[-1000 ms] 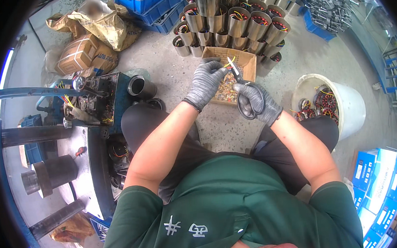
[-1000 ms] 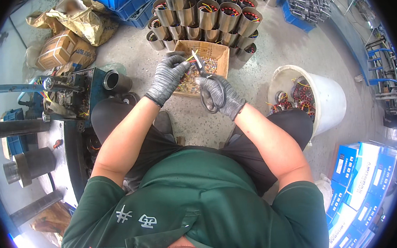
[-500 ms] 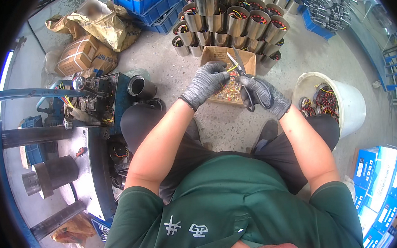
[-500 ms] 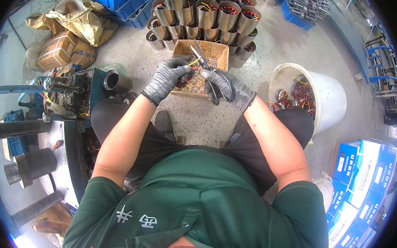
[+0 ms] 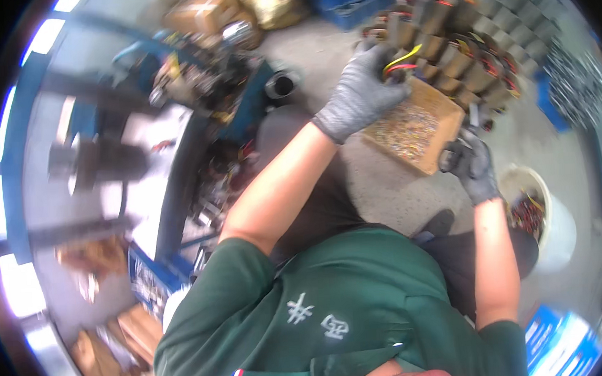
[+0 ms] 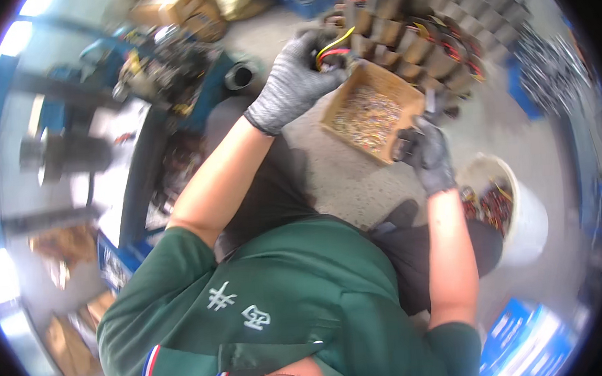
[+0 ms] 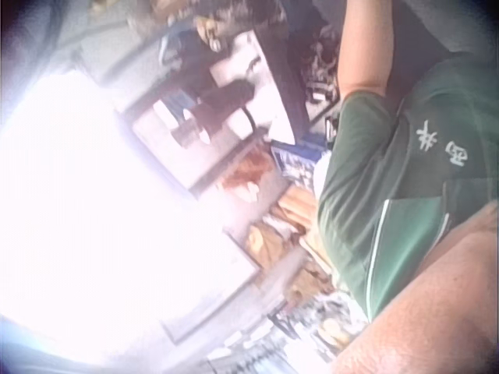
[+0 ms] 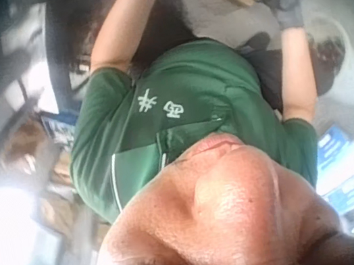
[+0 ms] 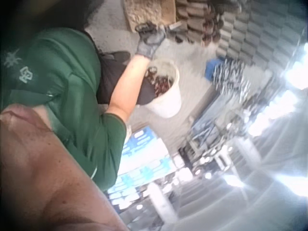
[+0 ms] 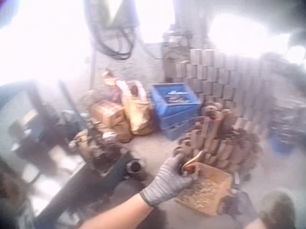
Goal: Trimming wires on motor coils and pressing them into metal casings using a press machine.
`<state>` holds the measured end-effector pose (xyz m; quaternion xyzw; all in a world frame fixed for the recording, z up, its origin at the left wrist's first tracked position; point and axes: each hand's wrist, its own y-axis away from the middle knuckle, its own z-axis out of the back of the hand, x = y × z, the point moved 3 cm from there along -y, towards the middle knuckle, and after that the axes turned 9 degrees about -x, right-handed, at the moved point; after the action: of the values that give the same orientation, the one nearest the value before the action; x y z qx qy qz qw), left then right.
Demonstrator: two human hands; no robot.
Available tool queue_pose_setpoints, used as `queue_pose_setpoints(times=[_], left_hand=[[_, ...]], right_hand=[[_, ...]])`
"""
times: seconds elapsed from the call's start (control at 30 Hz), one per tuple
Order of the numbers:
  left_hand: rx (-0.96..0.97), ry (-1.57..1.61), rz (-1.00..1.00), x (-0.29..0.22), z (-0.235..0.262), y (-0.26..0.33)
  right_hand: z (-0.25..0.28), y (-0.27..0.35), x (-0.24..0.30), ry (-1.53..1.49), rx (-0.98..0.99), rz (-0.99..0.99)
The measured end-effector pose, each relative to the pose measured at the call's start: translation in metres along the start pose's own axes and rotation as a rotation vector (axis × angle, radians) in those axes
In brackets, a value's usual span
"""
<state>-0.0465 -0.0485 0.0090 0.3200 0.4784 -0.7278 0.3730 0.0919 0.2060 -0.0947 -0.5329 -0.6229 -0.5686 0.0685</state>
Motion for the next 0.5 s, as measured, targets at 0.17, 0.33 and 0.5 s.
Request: queue_pose_setpoints(times=[0.17, 0.33, 0.5], left_hand=[[-0.407, -0.071, -0.153, -0.042, 0.130, 0.042], [-0.407, -0.511, 0.017, 0.046, 0.249, 0.153], [-0.121, -0.893, 0.554, 0.114, 0.283, 0.288]], right_hand=[[0.014, 0.005, -0.006, -0.125, 0.304, -0.006], [-0.009, 0.026, 0.001, 0.035, 0.201, 0.116], [-0.002, 0.028, 0.002, 0.218, 0.105, 0.268]])
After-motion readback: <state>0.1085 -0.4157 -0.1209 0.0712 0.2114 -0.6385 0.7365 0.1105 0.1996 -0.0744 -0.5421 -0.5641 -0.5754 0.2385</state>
